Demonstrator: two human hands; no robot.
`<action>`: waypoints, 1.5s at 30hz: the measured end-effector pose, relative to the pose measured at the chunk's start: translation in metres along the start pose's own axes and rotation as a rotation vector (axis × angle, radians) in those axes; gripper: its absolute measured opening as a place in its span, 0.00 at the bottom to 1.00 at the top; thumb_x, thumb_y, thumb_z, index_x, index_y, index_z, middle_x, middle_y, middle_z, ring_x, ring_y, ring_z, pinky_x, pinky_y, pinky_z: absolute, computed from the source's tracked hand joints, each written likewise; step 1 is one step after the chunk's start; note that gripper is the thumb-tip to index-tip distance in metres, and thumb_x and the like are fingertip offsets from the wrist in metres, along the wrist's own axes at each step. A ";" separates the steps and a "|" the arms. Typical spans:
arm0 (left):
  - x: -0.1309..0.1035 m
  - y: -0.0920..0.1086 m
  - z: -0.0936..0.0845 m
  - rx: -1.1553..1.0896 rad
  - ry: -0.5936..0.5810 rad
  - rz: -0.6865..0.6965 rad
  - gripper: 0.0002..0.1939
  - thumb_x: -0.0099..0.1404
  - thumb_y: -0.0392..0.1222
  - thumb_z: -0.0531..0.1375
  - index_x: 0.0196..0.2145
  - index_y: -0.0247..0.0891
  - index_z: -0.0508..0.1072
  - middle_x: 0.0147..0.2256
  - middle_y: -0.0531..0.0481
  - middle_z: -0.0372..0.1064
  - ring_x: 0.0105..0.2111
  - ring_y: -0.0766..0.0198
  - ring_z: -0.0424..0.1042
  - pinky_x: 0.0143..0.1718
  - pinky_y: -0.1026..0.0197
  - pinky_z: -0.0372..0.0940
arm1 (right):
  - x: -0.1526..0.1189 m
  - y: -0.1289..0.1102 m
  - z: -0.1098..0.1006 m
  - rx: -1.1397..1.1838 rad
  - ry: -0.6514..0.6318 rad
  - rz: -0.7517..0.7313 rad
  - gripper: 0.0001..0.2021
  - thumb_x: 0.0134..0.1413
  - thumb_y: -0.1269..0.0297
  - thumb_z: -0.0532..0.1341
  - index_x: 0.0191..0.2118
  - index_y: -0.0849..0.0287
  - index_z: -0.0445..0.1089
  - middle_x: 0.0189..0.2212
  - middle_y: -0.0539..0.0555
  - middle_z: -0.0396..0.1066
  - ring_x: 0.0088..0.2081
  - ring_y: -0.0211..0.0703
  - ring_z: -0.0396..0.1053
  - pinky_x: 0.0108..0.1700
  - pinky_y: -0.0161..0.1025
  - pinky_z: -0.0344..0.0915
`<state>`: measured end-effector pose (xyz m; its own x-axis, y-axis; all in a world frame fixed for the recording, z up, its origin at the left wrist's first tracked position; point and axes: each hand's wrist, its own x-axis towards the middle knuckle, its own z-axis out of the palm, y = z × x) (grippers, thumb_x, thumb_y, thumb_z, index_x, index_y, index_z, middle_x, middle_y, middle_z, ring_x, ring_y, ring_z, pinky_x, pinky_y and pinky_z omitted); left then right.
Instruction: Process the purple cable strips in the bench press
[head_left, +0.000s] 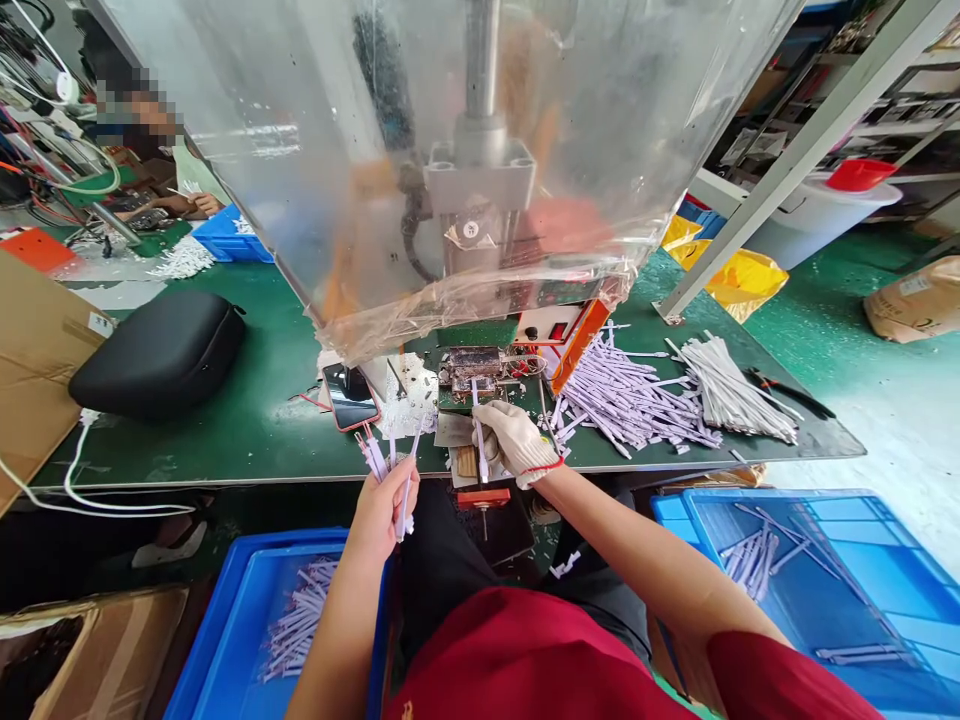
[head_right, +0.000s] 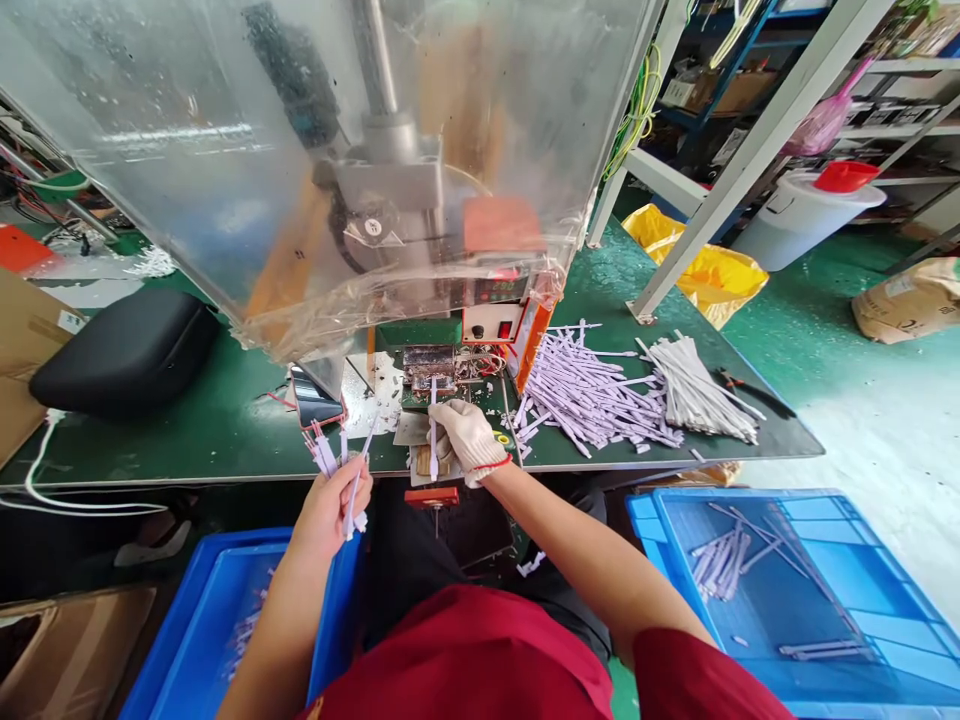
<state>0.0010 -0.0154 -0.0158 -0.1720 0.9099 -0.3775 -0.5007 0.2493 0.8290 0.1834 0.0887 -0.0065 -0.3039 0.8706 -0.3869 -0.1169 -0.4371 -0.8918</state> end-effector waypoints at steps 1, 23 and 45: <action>0.000 0.000 0.000 0.001 0.002 -0.003 0.19 0.55 0.49 0.70 0.21 0.34 0.69 0.12 0.63 0.47 0.11 0.78 0.46 0.13 0.72 0.41 | 0.002 0.001 -0.001 -0.008 -0.006 -0.001 0.13 0.52 0.55 0.62 0.25 0.58 0.62 0.13 0.46 0.65 0.10 0.31 0.57 0.10 0.29 0.52; 0.007 0.045 0.006 0.773 -0.397 0.014 0.14 0.56 0.50 0.69 0.25 0.36 0.76 0.14 0.56 0.60 0.13 0.71 0.53 0.14 0.67 0.46 | -0.062 -0.074 -0.026 -0.957 -0.486 -0.475 0.12 0.62 0.56 0.59 0.37 0.57 0.75 0.31 0.50 0.73 0.31 0.37 0.69 0.34 0.31 0.61; 0.030 0.002 0.052 0.420 -0.111 0.054 0.16 0.61 0.53 0.66 0.38 0.38 0.72 0.10 0.65 0.49 0.11 0.74 0.45 0.14 0.71 0.43 | -0.020 -0.064 -0.170 -1.829 0.270 -0.167 0.17 0.64 0.61 0.52 0.45 0.65 0.74 0.43 0.69 0.75 0.43 0.57 0.74 0.40 0.42 0.64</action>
<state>0.0390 0.0299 -0.0040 -0.0850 0.9497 -0.3015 -0.1011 0.2928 0.9508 0.3581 0.1378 0.0182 -0.2366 0.9618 -0.1374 0.9690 0.2440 0.0393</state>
